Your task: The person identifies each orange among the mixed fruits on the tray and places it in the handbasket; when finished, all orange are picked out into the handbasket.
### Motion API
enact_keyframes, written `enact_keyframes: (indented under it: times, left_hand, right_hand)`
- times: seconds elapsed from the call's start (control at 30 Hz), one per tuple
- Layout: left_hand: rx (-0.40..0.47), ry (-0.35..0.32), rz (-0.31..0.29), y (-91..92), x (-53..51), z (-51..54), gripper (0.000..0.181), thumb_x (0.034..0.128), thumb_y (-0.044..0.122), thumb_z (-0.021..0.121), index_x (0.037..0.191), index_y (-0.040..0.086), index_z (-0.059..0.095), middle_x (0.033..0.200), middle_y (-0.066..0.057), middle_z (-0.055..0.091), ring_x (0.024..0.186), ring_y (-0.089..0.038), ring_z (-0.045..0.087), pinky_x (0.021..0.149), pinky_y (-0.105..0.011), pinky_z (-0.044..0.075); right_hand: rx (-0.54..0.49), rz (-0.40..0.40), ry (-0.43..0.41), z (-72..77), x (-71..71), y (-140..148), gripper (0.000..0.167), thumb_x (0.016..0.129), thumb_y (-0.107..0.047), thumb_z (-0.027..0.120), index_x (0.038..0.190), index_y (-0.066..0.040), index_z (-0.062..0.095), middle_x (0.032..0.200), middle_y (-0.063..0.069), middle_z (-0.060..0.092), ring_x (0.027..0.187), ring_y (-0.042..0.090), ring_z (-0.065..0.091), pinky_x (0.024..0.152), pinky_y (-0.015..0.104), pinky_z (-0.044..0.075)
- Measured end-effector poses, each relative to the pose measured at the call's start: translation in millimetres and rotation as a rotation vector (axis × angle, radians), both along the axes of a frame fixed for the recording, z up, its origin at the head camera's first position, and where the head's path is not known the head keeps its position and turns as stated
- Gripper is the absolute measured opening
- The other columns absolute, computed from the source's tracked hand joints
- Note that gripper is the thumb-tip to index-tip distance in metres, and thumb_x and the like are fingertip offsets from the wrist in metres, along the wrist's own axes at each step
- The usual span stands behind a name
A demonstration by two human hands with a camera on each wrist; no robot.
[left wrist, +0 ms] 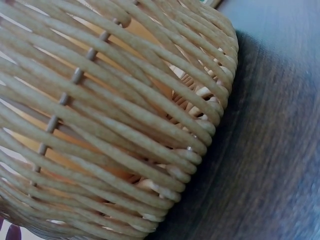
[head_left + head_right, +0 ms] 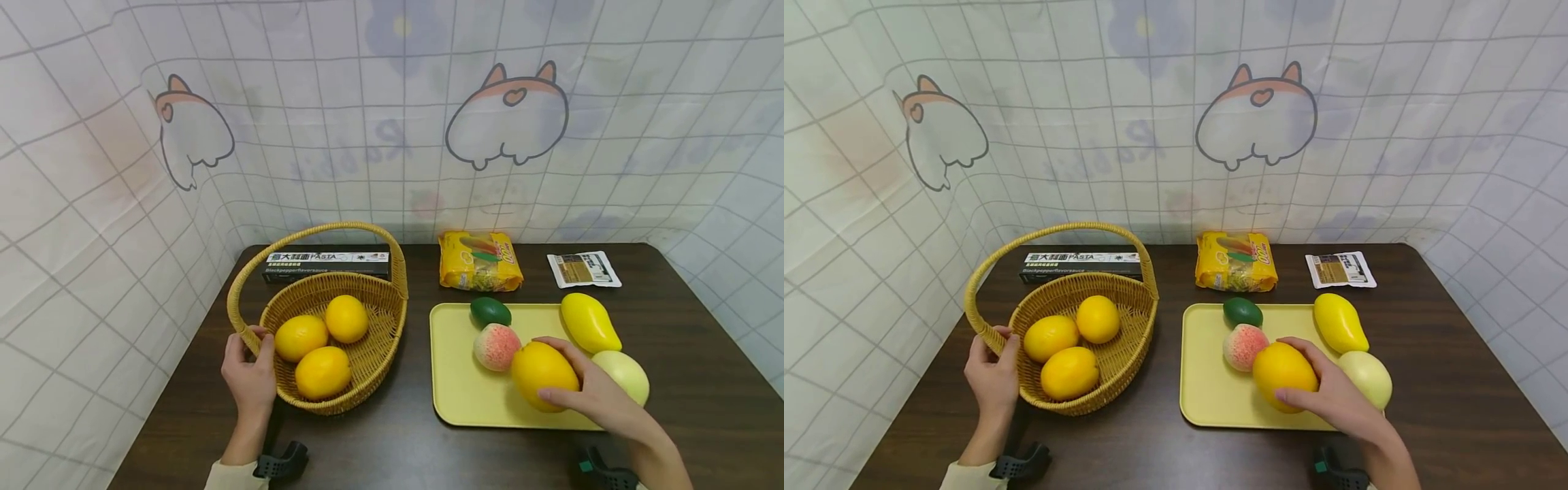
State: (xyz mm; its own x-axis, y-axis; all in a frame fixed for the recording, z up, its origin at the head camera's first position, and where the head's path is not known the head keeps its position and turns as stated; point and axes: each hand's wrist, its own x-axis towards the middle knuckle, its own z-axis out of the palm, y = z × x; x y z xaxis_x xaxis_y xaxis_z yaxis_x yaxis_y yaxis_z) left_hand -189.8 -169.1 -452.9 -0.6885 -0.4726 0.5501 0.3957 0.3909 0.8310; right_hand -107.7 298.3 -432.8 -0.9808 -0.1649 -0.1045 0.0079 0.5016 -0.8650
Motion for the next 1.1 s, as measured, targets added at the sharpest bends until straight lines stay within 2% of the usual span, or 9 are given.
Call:
enact_keyframes:
  times: [0.13, 0.23, 0.33, 0.43, 0.57, 0.77, 0.97, 1.1]
  left_hand:
    - [-0.004, -0.002, 0.001, 0.3, 0.8, 1.9, 0.011, 0.0868, -0.007, 0.064, 0.096, -0.012, 0.064, 0.087, -0.008, 0.055, 0.079, -0.004, 0.052, 0.07, -0.017, 0.041]
    - [-0.006, 0.001, 0.003, -0.7, 0.3, 1.1, 0.011, 0.0871, -0.006, 0.064, 0.096, -0.012, 0.064, 0.088, -0.008, 0.056, 0.079, -0.004, 0.053, 0.071, -0.017, 0.041]
    - [-0.004, 0.003, -0.001, -1.9, -0.1, 0.2, 0.011, 0.0874, -0.006, 0.063, 0.096, -0.012, 0.064, 0.088, -0.009, 0.056, 0.08, -0.004, 0.053, 0.071, -0.017, 0.041]
    - [-0.002, 0.007, -0.001, -2.1, 0.0, 0.2, 0.011, 0.0872, -0.006, 0.063, 0.097, -0.012, 0.064, 0.089, -0.015, 0.057, 0.08, -0.004, 0.053, 0.073, -0.017, 0.041]
    - [0.004, 0.009, -0.01, -1.5, 0.3, 0.3, 0.011, 0.0868, -0.007, 0.063, 0.097, -0.012, 0.064, 0.091, -0.023, 0.057, 0.081, -0.004, 0.053, 0.074, -0.017, 0.041]
    - [0.005, 0.015, -0.016, -1.0, 0.8, -0.8, 0.011, 0.0864, -0.008, 0.064, 0.096, -0.012, 0.064, 0.091, -0.024, 0.057, 0.082, -0.003, 0.053, 0.075, -0.017, 0.041]
    - [0.004, 0.011, -0.018, -1.9, -0.2, -1.4, 0.011, 0.0866, -0.007, 0.064, 0.096, -0.012, 0.064, 0.092, -0.026, 0.057, 0.082, -0.003, 0.053, 0.075, -0.017, 0.041]
    - [0.0, 0.007, -0.013, -2.0, 0.5, 0.3, 0.011, 0.0868, -0.007, 0.064, 0.097, -0.012, 0.063, 0.092, -0.024, 0.057, 0.082, -0.003, 0.053, 0.075, -0.017, 0.042]
  right_hand:
    - [-0.161, -0.031, 0.031, -1.1, -0.9, -11.4, 0.065, 0.089, -0.017, 0.067, 0.145, -0.015, 0.034, 0.132, 0.012, 0.045, 0.101, 0.022, 0.052, 0.078, 0.032, 0.048]
    - [-0.259, -0.09, 0.033, -1.6, -4.0, -22.3, 0.067, 0.087, -0.013, 0.069, 0.145, -0.015, 0.033, 0.132, 0.011, 0.042, 0.103, 0.023, 0.05, 0.08, 0.033, 0.048]
    - [-0.279, -0.147, 0.049, -1.1, -5.6, -33.0, 0.07, 0.086, -0.013, 0.071, 0.145, -0.015, 0.033, 0.132, 0.01, 0.041, 0.104, 0.024, 0.049, 0.079, 0.034, 0.049]
    - [-0.27, -0.166, 0.074, 2.1, -5.3, -43.4, 0.072, 0.085, -0.013, 0.073, 0.145, -0.016, 0.034, 0.132, 0.01, 0.042, 0.104, 0.024, 0.049, 0.078, 0.034, 0.049]
    - [-0.241, -0.114, 0.136, 7.4, -4.2, -56.2, 0.072, 0.084, -0.012, 0.075, 0.144, -0.018, 0.037, 0.131, 0.009, 0.046, 0.103, 0.025, 0.051, 0.078, 0.034, 0.049]
    - [-0.195, 0.008, 0.202, 7.4, -7.5, -78.5, 0.072, 0.08, -0.016, 0.079, 0.14, -0.027, 0.043, 0.132, 0.002, 0.048, 0.104, 0.028, 0.054, 0.08, 0.037, 0.049]
    - [-0.258, 0.11, 0.179, 15.2, -11.5, -105.9, 0.076, 0.079, -0.016, 0.081, 0.142, -0.03, 0.042, 0.135, 0.001, 0.046, 0.106, 0.027, 0.057, 0.086, 0.034, 0.051]
    - [-0.257, 0.114, 0.17, 20.8, -19.3, -122.0, 0.078, 0.078, -0.02, 0.083, 0.143, -0.03, 0.041, 0.136, 0.002, 0.048, 0.106, 0.027, 0.057, 0.086, 0.033, 0.052]
